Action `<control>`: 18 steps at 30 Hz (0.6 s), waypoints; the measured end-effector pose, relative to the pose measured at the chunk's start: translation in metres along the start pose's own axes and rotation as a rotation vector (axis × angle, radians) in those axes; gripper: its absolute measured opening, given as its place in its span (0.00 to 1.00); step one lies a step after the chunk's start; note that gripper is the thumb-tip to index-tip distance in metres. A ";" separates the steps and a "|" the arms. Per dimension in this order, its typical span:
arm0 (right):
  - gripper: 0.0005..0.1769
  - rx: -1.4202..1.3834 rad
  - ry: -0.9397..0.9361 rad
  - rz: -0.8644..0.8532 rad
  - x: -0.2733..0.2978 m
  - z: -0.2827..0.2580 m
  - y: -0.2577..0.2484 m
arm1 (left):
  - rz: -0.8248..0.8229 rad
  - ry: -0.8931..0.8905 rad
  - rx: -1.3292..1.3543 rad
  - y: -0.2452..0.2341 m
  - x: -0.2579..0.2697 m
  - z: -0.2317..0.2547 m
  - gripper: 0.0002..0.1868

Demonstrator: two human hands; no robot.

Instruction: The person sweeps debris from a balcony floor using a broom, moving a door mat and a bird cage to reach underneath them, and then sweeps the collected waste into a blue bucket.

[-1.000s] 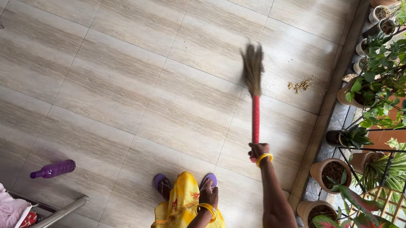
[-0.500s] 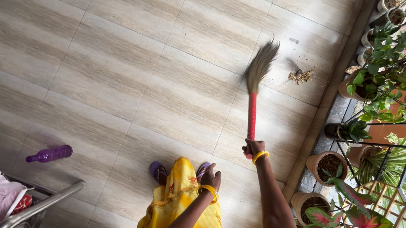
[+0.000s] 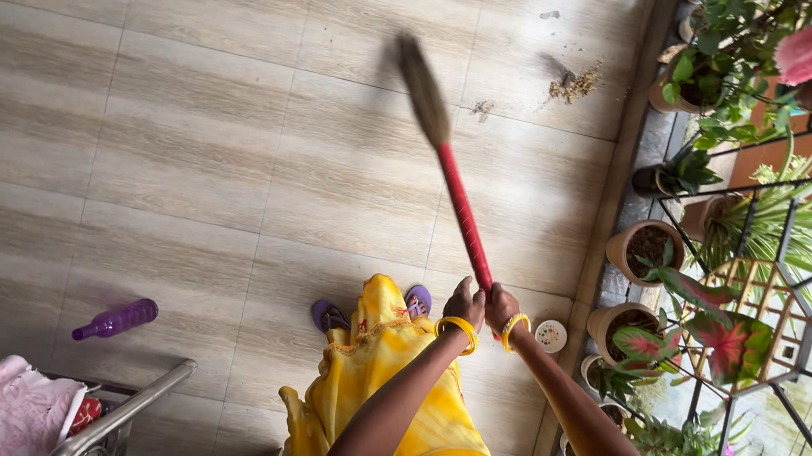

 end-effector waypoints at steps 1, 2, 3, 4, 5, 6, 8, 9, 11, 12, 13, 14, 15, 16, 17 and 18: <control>0.16 0.049 0.002 -0.015 0.017 0.008 -0.001 | -0.001 0.040 -0.027 0.004 0.004 0.002 0.29; 0.16 0.017 0.067 -0.082 0.033 0.016 -0.002 | -0.003 0.080 -0.054 0.008 0.010 0.003 0.29; 0.17 -0.016 0.121 -0.147 0.041 0.020 -0.003 | -0.040 0.048 -0.083 0.009 0.011 0.003 0.29; 0.18 -0.050 0.175 -0.212 0.048 0.023 -0.002 | -0.076 0.015 -0.113 0.008 0.014 0.001 0.29; 0.17 -0.104 0.227 -0.200 0.057 0.028 -0.001 | -0.113 -0.026 -0.136 0.010 0.020 -0.002 0.29; 0.17 -0.158 0.279 -0.188 0.066 0.031 0.004 | -0.108 -0.022 -0.121 0.010 0.024 -0.006 0.28; 0.17 -0.236 0.358 -0.156 0.078 0.037 0.003 | -0.090 -0.016 -0.083 0.004 0.025 -0.013 0.26; 0.17 -0.261 0.381 -0.134 0.078 0.039 -0.001 | -0.102 -0.026 -0.122 0.001 0.024 -0.016 0.25; 0.17 -0.327 0.424 -0.082 0.069 0.040 -0.011 | -0.127 -0.055 -0.201 -0.004 0.025 -0.024 0.24; 0.17 -0.368 0.443 -0.052 0.059 0.039 -0.020 | -0.117 -0.055 -0.209 -0.006 0.025 -0.026 0.24; 0.17 -0.408 0.461 -0.023 0.048 0.038 -0.028 | -0.104 -0.056 -0.217 -0.008 0.025 -0.029 0.24; 0.17 -0.440 0.460 0.004 0.038 0.037 -0.037 | -0.092 -0.058 -0.225 -0.009 0.025 -0.030 0.24; 0.17 -0.476 0.456 0.033 0.025 0.033 -0.045 | -0.090 -0.034 -0.226 -0.011 0.022 -0.030 0.24; 0.17 -0.512 0.451 0.062 0.012 0.029 -0.052 | -0.088 -0.011 -0.227 -0.013 0.021 -0.031 0.24; 0.17 -0.510 0.434 0.089 0.000 0.024 -0.058 | -0.090 0.011 -0.230 -0.013 0.021 -0.032 0.24; 0.18 -0.508 0.416 0.116 -0.017 0.018 -0.064 | -0.068 0.023 -0.235 -0.014 0.019 -0.032 0.24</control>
Point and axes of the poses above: each hand's wrist, its own x-axis away from the middle knuckle, its own y-axis out of the palm, z = x × y, the point moved 1 cm from there along -x, towards the middle knuckle, and after that the axes turned 9 degrees about -x, right-handed, at the moved point
